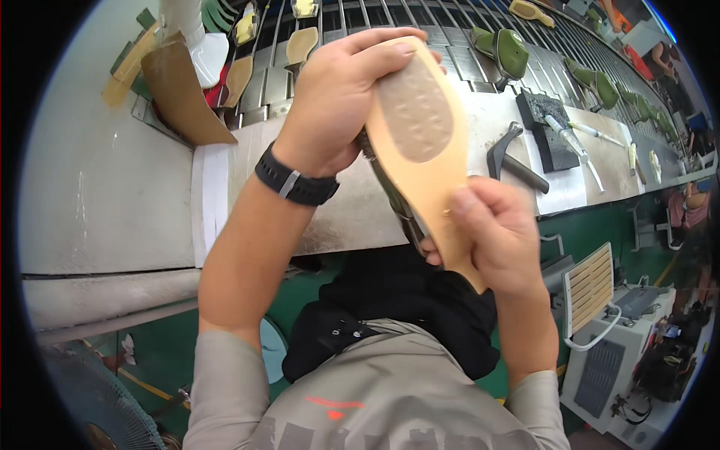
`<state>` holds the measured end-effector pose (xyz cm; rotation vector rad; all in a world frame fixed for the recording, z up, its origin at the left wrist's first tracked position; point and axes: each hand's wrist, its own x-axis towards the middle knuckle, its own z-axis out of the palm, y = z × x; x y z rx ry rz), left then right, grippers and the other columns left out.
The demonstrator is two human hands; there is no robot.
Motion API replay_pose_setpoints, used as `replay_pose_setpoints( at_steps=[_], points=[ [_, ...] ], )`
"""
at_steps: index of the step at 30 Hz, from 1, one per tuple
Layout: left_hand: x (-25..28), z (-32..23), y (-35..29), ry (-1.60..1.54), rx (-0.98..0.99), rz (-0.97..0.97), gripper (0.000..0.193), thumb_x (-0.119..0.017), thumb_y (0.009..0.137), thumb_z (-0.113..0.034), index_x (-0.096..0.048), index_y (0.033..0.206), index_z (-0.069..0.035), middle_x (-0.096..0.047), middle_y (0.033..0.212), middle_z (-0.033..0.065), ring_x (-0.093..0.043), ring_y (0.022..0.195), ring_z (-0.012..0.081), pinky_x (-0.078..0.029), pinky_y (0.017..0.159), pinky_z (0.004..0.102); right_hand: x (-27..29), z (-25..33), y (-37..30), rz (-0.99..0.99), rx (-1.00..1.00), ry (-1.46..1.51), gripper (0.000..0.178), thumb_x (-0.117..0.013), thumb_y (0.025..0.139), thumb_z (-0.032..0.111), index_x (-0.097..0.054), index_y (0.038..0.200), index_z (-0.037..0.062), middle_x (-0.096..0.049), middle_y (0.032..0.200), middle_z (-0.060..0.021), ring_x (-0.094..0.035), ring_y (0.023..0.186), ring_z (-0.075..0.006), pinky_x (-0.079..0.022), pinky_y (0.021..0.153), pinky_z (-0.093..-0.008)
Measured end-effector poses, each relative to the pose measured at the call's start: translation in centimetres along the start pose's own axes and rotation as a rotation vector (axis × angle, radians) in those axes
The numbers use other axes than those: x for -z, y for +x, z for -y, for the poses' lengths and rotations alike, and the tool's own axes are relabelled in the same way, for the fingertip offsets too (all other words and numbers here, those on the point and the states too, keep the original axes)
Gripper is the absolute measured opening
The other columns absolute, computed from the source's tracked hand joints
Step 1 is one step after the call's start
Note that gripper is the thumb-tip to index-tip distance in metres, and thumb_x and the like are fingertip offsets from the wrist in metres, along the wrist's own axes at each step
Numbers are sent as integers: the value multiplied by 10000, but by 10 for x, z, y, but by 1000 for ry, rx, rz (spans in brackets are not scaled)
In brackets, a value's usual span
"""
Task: The person attaches soles to lasted high-heeled shoes by taking shoes and outsoles from a conveyor line, aligning and pressing the soles onto the shoes by hand, and tapping along the edges with a hammer.
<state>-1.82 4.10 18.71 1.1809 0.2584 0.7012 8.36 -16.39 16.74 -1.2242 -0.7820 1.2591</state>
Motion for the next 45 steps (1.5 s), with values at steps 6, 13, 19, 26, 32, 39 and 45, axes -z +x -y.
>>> replay_pose_setpoints(
  at_steps=[6, 13, 19, 26, 32, 39, 45],
  points=[
    [-8, 7, 17, 6, 134, -5, 325, -608, 1053, -104, -662, 1313, 83, -737, 1108, 100, -710, 951, 158, -582, 856, 290, 8, -12, 0, -113, 87, 111, 344, -600, 1113, 262, -703, 1074, -64, -743, 884, -116, -754, 730, -162, -648, 613, -293],
    [-10, 13, 21, 32, 108, -43, 283, -620, 1044, -100, -687, 1253, 77, -732, 1080, 97, -704, 931, 152, -576, 840, 277, 1, -18, 7, -157, 103, 115, 363, -602, 1113, 282, -705, 1060, -61, -747, 887, -114, -749, 725, -148, -645, 622, -282],
    [-20, 11, 19, 47, 97, -45, 282, -613, 1043, -101, -693, 1252, 72, -737, 1061, 84, -700, 889, 137, -571, 807, 259, 2, -19, 9, -209, 70, -9, 325, -671, 1075, 241, -718, 919, -41, -707, 730, -58, -633, 600, -87, -496, 531, -251],
    [-42, 14, 12, 85, -54, 313, 346, -668, 1029, -197, -715, 1265, 51, -781, 1072, 105, -740, 943, 160, -583, 900, 281, 27, 38, 21, -382, 553, -172, 344, -818, 912, 223, -725, 1123, -33, -731, 950, -61, -666, 867, -98, -525, 767, -256],
    [-23, 63, -16, 104, 153, 72, 696, -374, 1134, -596, -667, 1355, -5, -718, 1336, 143, -635, 1316, 256, -458, 1128, 417, 98, 51, -5, -265, 291, -327, 394, -639, 993, 190, -663, 1268, -91, -737, 1126, -137, -715, 990, -146, -552, 888, -277],
    [4, 131, -87, 45, 5, -531, 636, -346, 1179, -463, -722, 1187, 49, -751, 1129, 138, -661, 1079, 176, -473, 1017, 320, 74, -78, -67, -526, 150, 450, 481, -538, 1070, 304, -530, 1352, -85, -692, 1267, -250, -774, 992, -325, -690, 753, -441],
    [49, 97, -9, 261, -112, -101, 621, -400, 1169, -467, -770, 1023, 10, -744, 878, 57, -654, 774, 101, -519, 750, 245, 18, -128, -65, -192, -176, 210, 379, -781, 967, 83, -623, 1284, -53, -759, 1027, -98, -742, 910, -155, -612, 805, -308]
  ],
)
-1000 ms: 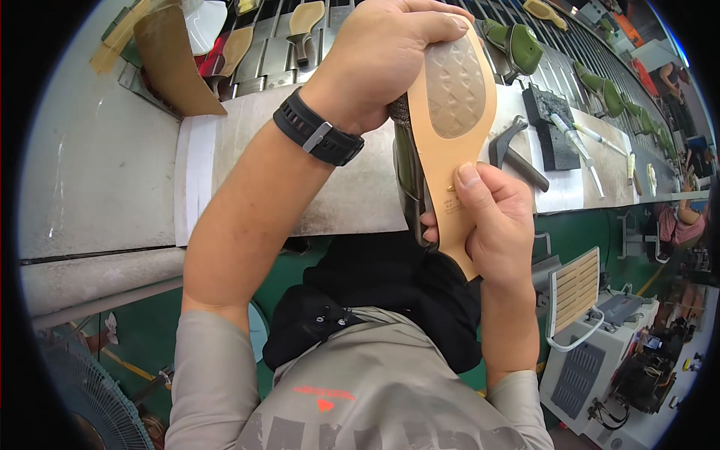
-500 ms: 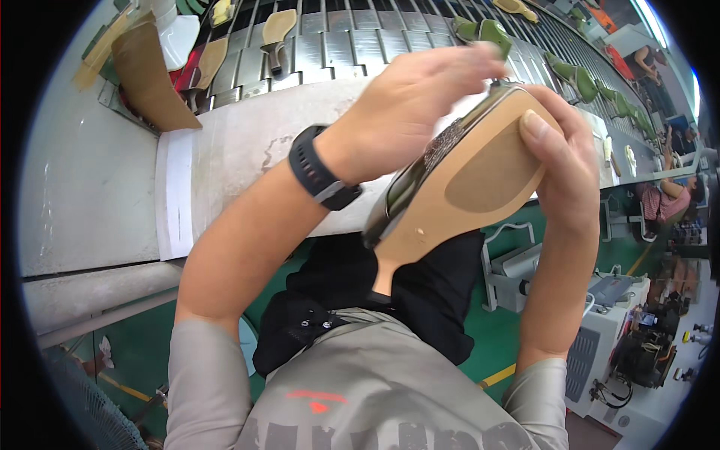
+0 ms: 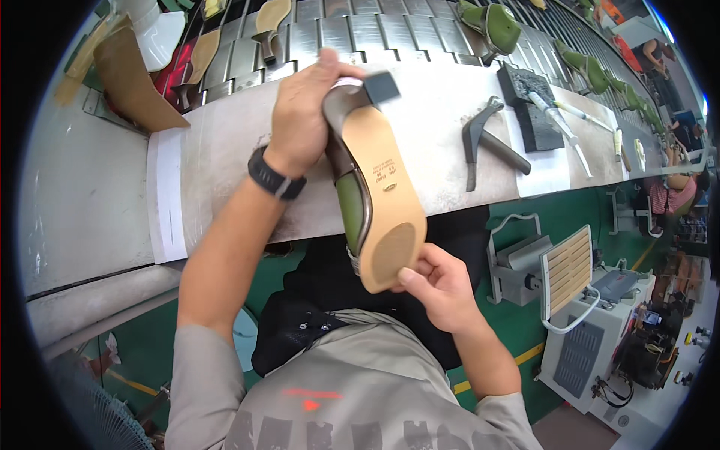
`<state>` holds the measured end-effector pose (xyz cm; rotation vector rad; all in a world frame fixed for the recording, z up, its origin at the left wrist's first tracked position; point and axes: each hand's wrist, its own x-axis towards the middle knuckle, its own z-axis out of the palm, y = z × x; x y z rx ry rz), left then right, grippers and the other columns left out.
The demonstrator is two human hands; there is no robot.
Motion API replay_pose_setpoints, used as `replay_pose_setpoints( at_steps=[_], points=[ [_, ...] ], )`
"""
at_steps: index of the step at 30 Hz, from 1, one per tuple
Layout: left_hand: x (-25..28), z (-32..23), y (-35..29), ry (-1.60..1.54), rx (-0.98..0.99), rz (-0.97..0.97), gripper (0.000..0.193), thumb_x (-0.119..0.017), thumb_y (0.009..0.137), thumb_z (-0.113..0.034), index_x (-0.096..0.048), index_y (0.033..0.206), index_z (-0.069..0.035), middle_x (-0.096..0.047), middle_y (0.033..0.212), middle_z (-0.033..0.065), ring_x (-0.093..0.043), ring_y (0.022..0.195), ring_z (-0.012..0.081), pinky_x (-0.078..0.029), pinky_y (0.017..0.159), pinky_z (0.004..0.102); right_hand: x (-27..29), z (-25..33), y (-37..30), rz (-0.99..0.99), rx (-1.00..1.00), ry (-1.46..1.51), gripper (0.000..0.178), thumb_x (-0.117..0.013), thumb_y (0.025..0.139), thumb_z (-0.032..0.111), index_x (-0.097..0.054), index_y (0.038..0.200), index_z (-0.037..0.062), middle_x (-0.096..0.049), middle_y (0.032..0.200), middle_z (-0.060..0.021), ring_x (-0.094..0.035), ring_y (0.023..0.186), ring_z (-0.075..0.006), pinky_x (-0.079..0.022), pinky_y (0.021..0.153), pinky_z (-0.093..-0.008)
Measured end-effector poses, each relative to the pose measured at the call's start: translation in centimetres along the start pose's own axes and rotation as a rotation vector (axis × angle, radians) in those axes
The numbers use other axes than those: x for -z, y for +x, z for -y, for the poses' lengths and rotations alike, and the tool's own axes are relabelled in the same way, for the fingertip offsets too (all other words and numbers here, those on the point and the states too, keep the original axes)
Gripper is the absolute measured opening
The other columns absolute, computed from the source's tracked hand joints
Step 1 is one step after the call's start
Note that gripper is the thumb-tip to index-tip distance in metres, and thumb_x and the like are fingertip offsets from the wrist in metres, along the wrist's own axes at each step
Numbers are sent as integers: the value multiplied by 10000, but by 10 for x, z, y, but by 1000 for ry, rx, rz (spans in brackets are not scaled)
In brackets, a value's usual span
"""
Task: The person attaches soles to lasted high-heeled shoes by taking shoes and outsoles from a conveyor line, aligning and pressing the soles onto the shoes by hand, and tapping along the edges with a hammer.
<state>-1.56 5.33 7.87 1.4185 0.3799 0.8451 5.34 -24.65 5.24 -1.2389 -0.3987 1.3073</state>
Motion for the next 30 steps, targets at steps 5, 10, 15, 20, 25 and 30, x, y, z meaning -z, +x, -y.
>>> replay_pose_setpoints(
  at_steps=[5, 10, 15, 20, 25, 30],
  points=[
    [-4, -10, 9, 119, 14, 279, 675, -357, 1172, -484, -749, 1020, 44, -736, 932, 96, -671, 847, 144, -517, 808, 269, -10, 74, 46, -139, 613, -809, 474, -858, 851, 37, -669, 1284, -4, -727, 820, -72, -667, 649, -114, -524, 596, -259],
    [-2, -9, 1, 18, -14, 296, 684, -343, 1172, -476, -743, 1033, 62, -725, 976, 124, -672, 910, 179, -508, 861, 304, -43, 146, 91, 13, 872, -958, 555, -830, 740, -52, -703, 1275, 20, -680, 791, -32, -636, 660, -116, -506, 610, -265],
    [0, -14, -1, 78, -104, 327, 731, -309, 1166, -516, -755, 1021, 45, -720, 1007, 152, -655, 922, 208, -505, 870, 334, -45, 139, 98, 109, 1366, -1262, 444, -707, 650, -20, -741, 1092, -36, -622, 823, -69, -618, 634, -217, -509, 551, -334],
    [5, -12, 2, 142, -150, 370, 733, -310, 1166, -518, -758, 1004, 39, -715, 1000, 156, -652, 912, 209, -504, 857, 332, -47, 127, 86, 82, 1343, -1350, 441, -754, 642, 8, -753, 1071, -95, -657, 845, -89, -628, 637, -181, -498, 516, -300],
    [15, -7, 3, 14, -39, 333, 753, -289, 1165, -527, -761, 1012, 40, -716, 982, 170, -651, 907, 206, -517, 845, 334, -54, 129, 75, 23, 1434, -1259, 367, -795, 712, -3, -753, 1067, -87, -670, 853, -94, -642, 642, -176, -499, 520, -288],
    [7, -13, 3, 108, -163, 389, 777, -277, 1160, -549, -774, 1001, 27, -732, 956, 148, -648, 901, 217, -519, 842, 337, -51, 121, 93, 13, 1424, -1308, 351, -848, 736, 4, -754, 1065, -72, -646, 831, -68, -618, 621, -159, -479, 508, -273]
  ],
)
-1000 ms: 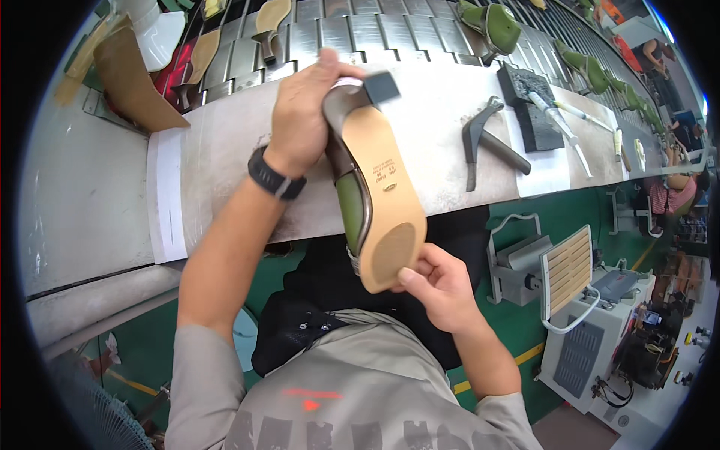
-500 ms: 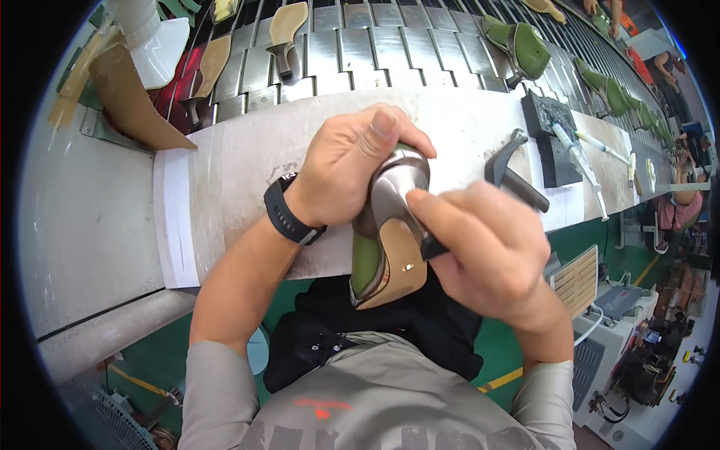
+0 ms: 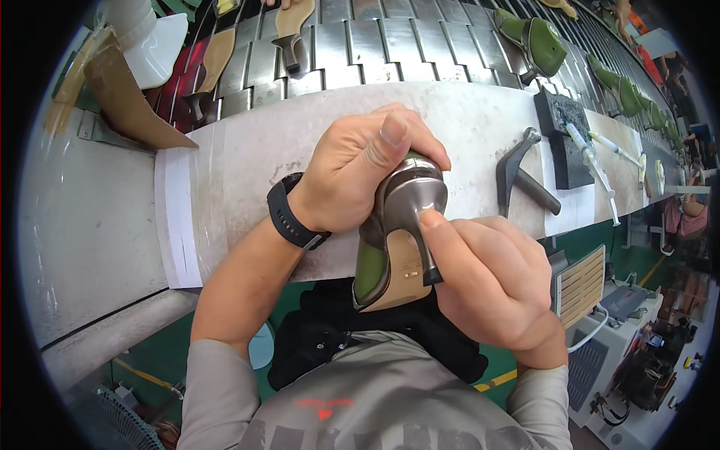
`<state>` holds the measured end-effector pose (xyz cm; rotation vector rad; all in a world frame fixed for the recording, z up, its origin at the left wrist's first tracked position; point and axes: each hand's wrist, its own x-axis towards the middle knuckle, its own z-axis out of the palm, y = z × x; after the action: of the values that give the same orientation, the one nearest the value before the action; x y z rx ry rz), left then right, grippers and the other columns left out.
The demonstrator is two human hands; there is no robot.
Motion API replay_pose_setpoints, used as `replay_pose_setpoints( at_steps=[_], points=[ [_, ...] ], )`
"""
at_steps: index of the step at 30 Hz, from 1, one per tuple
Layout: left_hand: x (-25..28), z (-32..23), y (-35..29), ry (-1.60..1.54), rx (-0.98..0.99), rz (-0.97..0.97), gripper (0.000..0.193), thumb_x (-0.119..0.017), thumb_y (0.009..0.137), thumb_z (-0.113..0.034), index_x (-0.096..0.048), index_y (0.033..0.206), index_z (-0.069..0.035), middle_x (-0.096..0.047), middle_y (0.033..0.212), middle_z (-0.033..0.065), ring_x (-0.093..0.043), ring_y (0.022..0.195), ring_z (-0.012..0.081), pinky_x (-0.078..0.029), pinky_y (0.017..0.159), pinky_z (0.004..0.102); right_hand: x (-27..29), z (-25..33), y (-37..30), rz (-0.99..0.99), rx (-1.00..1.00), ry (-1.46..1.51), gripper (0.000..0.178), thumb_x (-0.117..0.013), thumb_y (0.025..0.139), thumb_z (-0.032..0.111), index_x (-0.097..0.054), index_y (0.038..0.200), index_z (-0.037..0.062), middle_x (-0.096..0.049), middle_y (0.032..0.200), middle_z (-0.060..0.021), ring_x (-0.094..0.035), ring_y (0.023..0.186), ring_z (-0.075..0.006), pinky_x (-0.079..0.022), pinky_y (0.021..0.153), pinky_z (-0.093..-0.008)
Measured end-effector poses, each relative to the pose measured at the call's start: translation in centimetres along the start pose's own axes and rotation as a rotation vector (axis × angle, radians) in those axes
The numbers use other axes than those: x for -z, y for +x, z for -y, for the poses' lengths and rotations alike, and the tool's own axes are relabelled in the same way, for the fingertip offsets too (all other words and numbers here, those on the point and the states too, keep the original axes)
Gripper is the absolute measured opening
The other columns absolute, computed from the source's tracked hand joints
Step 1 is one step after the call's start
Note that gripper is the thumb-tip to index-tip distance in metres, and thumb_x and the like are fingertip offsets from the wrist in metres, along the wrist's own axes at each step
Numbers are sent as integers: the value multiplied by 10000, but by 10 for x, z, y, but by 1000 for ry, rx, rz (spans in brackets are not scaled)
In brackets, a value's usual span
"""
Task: The person attaches soles to lasted high-heeled shoes by taking shoes and outsoles from a conveyor line, aligning and pressing the soles onto the shoes by hand, and tapping along the edges with a hammer.
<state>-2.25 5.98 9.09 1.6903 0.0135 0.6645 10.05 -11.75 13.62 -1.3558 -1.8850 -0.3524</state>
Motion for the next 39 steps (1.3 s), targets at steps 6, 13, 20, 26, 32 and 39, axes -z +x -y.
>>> replay_pose_setpoints(
  at_steps=[6, 13, 20, 26, 32, 39],
  points=[
    [2, -1, -3, 1, -4, -14, 775, -273, 1159, -547, -776, 998, 19, -738, 944, 145, -645, 902, 220, -513, 844, 347, -7, 0, 3, -26, 11, -19, 358, -836, 714, 7, -753, 1055, -65, -629, 817, -51, -585, 598, -145, -465, 499, -269],
    [3, -2, -3, 26, -22, -1, 781, -264, 1160, -547, -776, 1000, 20, -740, 934, 142, -643, 905, 225, -510, 840, 355, -13, -1, 2, -70, 24, -44, 350, -819, 686, 2, -754, 1025, -51, -612, 798, -38, -556, 574, -137, -446, 486, -269],
    [9, -7, -4, 67, -29, 51, 732, -332, 1143, -551, -759, 1040, 34, -725, 976, 134, -649, 931, 224, -504, 862, 345, -14, -9, 6, -54, 57, -40, 365, -787, 670, 55, -748, 1022, -33, -585, 782, -29, -542, 579, -147, -433, 485, -275],
    [17, -11, 19, 83, 185, -21, 381, -547, 1090, -269, -745, 1052, 55, -735, 989, 76, -644, 911, 115, -506, 834, 272, -28, -54, 18, -99, 4, -30, 332, -762, 699, 4, -741, 1028, 46, -663, 806, -52, -636, 637, -229, -502, 576, -352],
    [6, 6, 26, 184, 251, -171, 357, -645, 1073, -285, -758, 1018, 49, -746, 890, 35, -646, 817, 72, -528, 763, 245, 3, -34, 43, 145, -492, 164, 251, -830, 855, 175, -737, 983, -20, -715, 780, -153, -737, 729, -271, -568, 664, -352],
    [4, 11, 25, 149, 228, -198, 396, -636, 1084, -320, -768, 1039, 50, -756, 862, 40, -657, 762, 59, -534, 691, 233, -1, -36, 56, 396, -502, -82, 346, -799, 899, 259, -698, 841, -66, -675, 692, -209, -658, 629, -394, -516, 606, -447]
  ],
)
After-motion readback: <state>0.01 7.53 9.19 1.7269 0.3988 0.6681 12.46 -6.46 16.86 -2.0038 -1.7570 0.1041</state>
